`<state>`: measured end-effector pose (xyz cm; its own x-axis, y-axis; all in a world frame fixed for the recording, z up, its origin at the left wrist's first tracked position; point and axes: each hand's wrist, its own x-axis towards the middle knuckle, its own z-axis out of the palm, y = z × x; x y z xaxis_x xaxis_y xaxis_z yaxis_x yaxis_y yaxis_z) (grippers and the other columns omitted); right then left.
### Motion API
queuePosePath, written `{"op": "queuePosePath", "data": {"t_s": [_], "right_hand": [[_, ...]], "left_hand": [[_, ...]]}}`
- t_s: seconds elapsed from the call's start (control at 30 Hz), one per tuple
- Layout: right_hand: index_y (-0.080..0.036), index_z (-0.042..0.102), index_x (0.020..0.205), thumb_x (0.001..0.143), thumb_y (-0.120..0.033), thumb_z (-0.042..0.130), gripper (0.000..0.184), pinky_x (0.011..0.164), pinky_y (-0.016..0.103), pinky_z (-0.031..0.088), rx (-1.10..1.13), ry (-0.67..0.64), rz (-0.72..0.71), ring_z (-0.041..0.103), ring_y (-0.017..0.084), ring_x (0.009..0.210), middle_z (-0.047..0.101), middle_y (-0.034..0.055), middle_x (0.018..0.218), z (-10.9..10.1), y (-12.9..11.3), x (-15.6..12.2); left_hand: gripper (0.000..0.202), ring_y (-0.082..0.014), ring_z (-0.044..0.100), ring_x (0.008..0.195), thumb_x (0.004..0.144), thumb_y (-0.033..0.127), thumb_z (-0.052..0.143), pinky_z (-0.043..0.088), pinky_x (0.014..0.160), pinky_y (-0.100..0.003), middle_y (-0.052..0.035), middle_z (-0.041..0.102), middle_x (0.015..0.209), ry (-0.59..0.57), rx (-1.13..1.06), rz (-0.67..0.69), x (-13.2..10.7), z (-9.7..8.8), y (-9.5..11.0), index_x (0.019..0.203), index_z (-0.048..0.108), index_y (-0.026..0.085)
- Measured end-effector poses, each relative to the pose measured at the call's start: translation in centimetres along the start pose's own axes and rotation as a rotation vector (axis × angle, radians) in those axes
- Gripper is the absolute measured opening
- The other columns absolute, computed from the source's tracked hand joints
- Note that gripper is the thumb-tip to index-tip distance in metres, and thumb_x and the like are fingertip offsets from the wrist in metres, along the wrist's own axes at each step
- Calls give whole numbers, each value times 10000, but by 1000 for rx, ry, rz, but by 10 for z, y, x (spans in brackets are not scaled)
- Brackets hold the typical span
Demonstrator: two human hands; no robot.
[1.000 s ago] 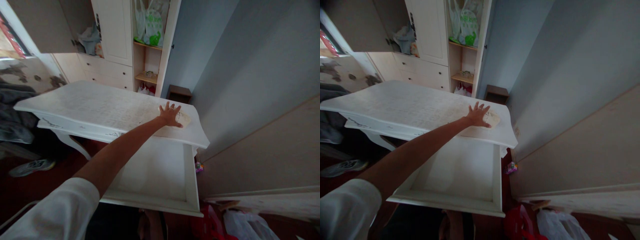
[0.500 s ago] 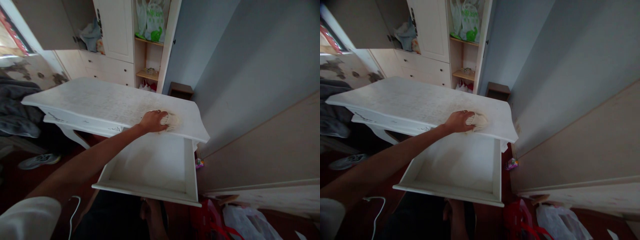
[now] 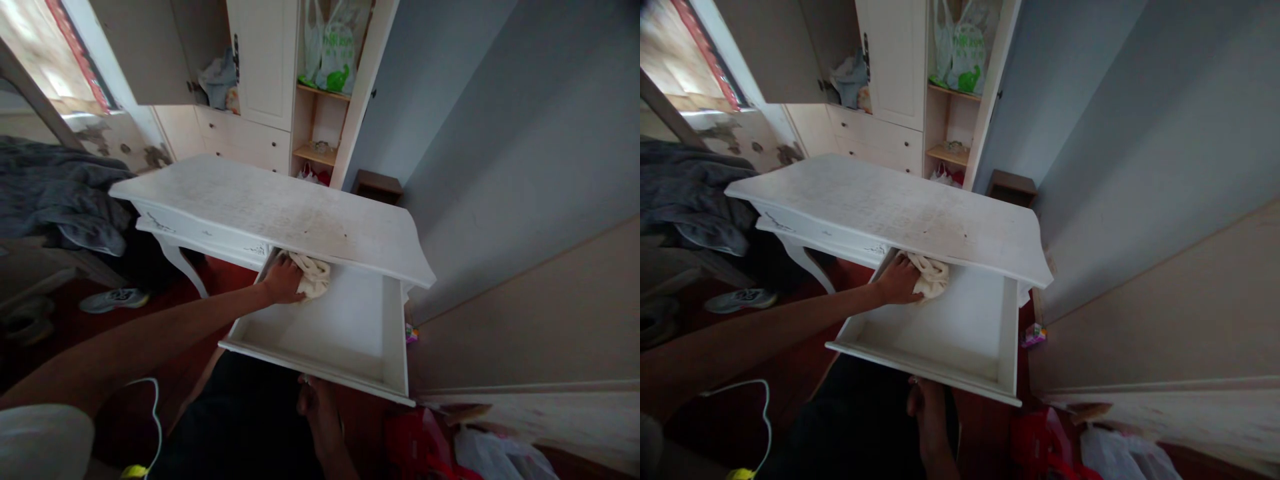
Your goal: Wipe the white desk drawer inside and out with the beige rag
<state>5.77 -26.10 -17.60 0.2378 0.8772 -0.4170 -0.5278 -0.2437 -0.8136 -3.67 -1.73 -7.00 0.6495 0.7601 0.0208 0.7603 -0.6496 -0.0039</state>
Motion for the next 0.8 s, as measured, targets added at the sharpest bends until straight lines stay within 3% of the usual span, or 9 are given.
{"op": "queuePosePath", "data": {"t_s": [0.1, 0.17, 0.23, 0.4, 0.63, 0.8], "right_hand": [[-174, 649, 877, 722, -602, 700, 458, 511, 252, 351, 16, -3, 0, 411, 74, 499, 614, 15, 832, 0, 0, 0], [-164, 648, 866, 712, -599, 707, 466, 509, 252, 348, 23, 7, 8, 410, 74, 501, 616, 20, 829, 0, 1, 0], [-157, 650, 872, 710, -592, 709, 468, 519, 252, 356, 23, 16, 17, 415, 78, 511, 614, 23, 815, 0, 2, 0], [-153, 653, 850, 717, -585, 701, 455, 514, 251, 346, 15, 10, 33, 407, 77, 494, 601, 15, 771, 0, 1, -1], [-166, 660, 839, 688, -588, 715, 452, 512, 250, 344, 25, 22, 52, 422, 79, 503, 605, 16, 806, 3, -2, -2], [-174, 657, 806, 688, -599, 705, 444, 514, 252, 338, 31, 7, 41, 435, 88, 505, 585, 8, 756, 4, -6, -3]], "left_hand": [[627, -435, 533, 1172, 754, 545, 620, 437, 949, -513, -289, 577, 1222, -72, -89, -151, 4, 1, -8, 1123, 659, 39], [652, -415, 547, 1173, 774, 504, 609, 465, 915, -482, -304, 561, 1246, -104, -142, -183, 8, 3, -8, 1203, 603, 12], [732, -405, 511, 1236, 778, 499, 606, 458, 939, -467, -315, 509, 1318, -78, -185, -220, 12, 8, -5, 1305, 510, 2], [929, -412, 483, 1260, 802, 697, 467, 441, 962, -448, -329, 465, 1361, 39, -284, -506, 31, 19, 14, 1391, 357, -14], [653, -397, 510, 1186, 843, 525, 418, 255, 1112, -525, -282, 591, 1190, 274, -146, -498, 56, 36, 47, 1176, 590, -10], [631, -398, 491, 1207, 850, 523, 408, 203, 1158, -520, -263, 596, 1190, 305, -141, -427, 64, 46, 81, 1168, 596, 11]]}}
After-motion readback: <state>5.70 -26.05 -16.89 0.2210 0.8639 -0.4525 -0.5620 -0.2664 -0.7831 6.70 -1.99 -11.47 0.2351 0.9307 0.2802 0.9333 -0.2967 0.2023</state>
